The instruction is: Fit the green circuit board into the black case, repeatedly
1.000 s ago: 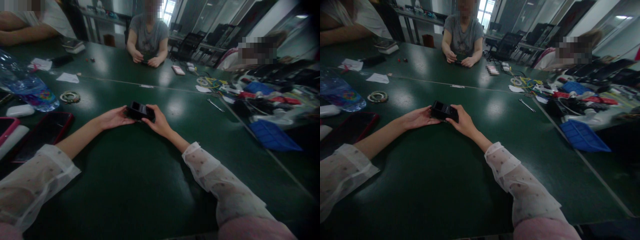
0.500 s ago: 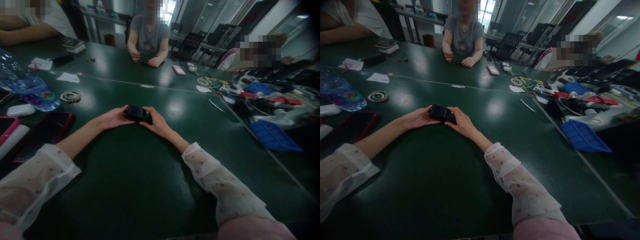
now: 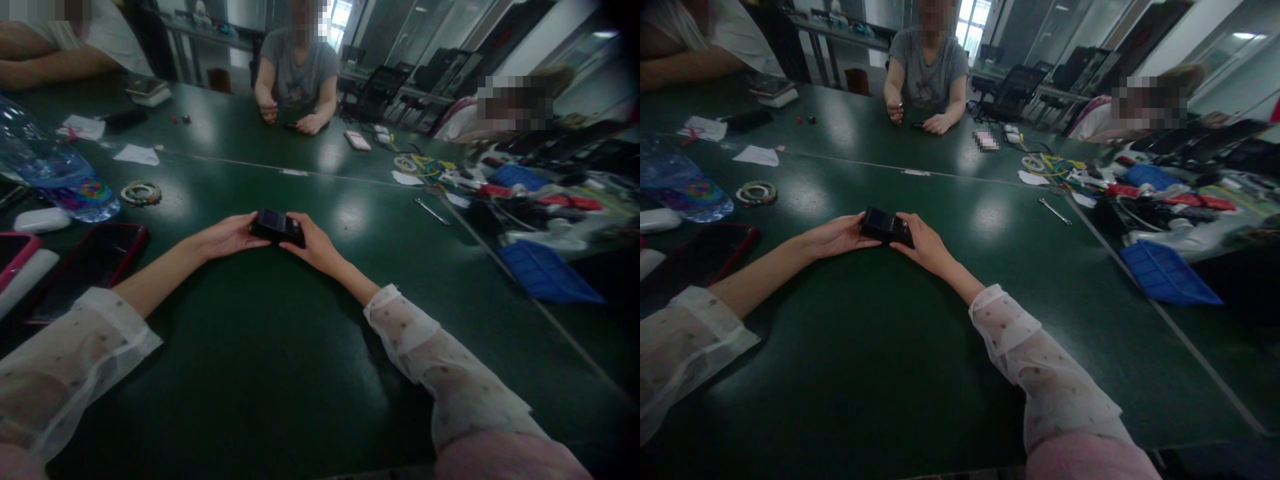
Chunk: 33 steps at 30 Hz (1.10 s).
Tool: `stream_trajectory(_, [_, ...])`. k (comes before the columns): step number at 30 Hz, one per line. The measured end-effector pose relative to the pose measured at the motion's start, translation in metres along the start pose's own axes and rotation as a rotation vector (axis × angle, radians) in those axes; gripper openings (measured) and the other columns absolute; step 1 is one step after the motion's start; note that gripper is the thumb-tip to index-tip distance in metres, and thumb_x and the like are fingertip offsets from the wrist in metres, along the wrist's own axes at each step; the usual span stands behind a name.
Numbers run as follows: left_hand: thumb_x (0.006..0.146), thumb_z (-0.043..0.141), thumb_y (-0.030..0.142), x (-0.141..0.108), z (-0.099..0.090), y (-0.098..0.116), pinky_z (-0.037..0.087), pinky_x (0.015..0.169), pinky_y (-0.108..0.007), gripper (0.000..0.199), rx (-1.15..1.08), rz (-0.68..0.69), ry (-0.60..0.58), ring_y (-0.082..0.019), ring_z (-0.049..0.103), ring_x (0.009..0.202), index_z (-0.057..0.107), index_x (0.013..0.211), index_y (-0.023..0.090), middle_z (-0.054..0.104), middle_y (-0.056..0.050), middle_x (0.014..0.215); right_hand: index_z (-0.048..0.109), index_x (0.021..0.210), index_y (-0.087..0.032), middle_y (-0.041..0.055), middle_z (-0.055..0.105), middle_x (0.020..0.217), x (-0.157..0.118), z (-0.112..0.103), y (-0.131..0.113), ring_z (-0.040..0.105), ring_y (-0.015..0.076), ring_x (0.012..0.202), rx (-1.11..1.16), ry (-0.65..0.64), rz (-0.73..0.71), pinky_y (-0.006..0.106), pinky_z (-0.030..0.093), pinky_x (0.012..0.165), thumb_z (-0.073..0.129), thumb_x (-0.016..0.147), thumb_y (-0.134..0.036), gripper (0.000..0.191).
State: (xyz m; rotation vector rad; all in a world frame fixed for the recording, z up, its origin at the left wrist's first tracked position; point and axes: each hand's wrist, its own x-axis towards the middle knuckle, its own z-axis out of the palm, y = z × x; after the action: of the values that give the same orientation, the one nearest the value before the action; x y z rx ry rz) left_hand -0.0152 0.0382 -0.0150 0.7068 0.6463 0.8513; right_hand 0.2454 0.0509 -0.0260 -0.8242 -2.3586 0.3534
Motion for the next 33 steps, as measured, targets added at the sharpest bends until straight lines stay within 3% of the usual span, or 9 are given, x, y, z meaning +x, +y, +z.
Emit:
stream_trajectory(18, [0.102, 0.052, 0.027, 0.004, -0.007, -0.001, 0.043, 0.115, -0.047, 0.03, -0.047, -0.017, -0.007, -0.026, 0.064, 0.124, 0.063, 0.127, 0.015, 0.07, -0.014, 0.124, 0.04, 0.139, -0.026, 0.0138, 0.056, 0.132, 0.001, 0.0, 0.002, 0.061, 0.0327, 0.12, 0.069, 0.053, 0.041, 0.054, 0.052, 0.101, 0.071, 0.087, -0.051, 0.065])
stream_trajectory(24, [0.1, 0.053, 0.028, 0.003, -0.004, 0.0, 0.038, 0.119, -0.049, 0.028, -0.08, -0.033, 0.044, -0.029, 0.06, 0.13, 0.065, 0.122, 0.015, 0.071, -0.014, 0.122, 0.049, 0.119, -0.024, 0.0089, 0.066, 0.113, 0.006, -0.002, 0.007, 0.066, 0.0285, 0.103, 0.285, 0.072, 0.183, 0.047, 0.056, 0.09, 0.076, 0.078, -0.061, 0.061])
stream_trajectory(28, [0.1, 0.053, 0.029, 0.004, -0.005, 0.0, 0.038, 0.118, -0.05, 0.027, -0.065, -0.03, 0.06, -0.028, 0.059, 0.13, 0.064, 0.121, 0.017, 0.07, -0.014, 0.125, 0.049, 0.116, -0.024, 0.0067, 0.065, 0.11, 0.007, -0.003, 0.009, 0.065, 0.0267, 0.102, 0.336, 0.06, 0.159, 0.045, 0.054, 0.091, 0.076, 0.079, -0.059, 0.058])
stream_trajectory(33, [0.1, 0.052, 0.049, 0.006, -0.006, -0.001, 0.036, 0.118, -0.052, 0.041, -0.028, -0.022, 0.027, -0.031, 0.051, 0.138, 0.061, 0.124, 0.018, 0.067, -0.015, 0.129, 0.048, 0.119, -0.025, 0.0071, 0.063, 0.115, 0.006, -0.003, 0.009, 0.064, 0.0272, 0.107, 0.322, 0.04, 0.133, 0.045, 0.054, 0.093, 0.077, 0.079, -0.055, 0.057])
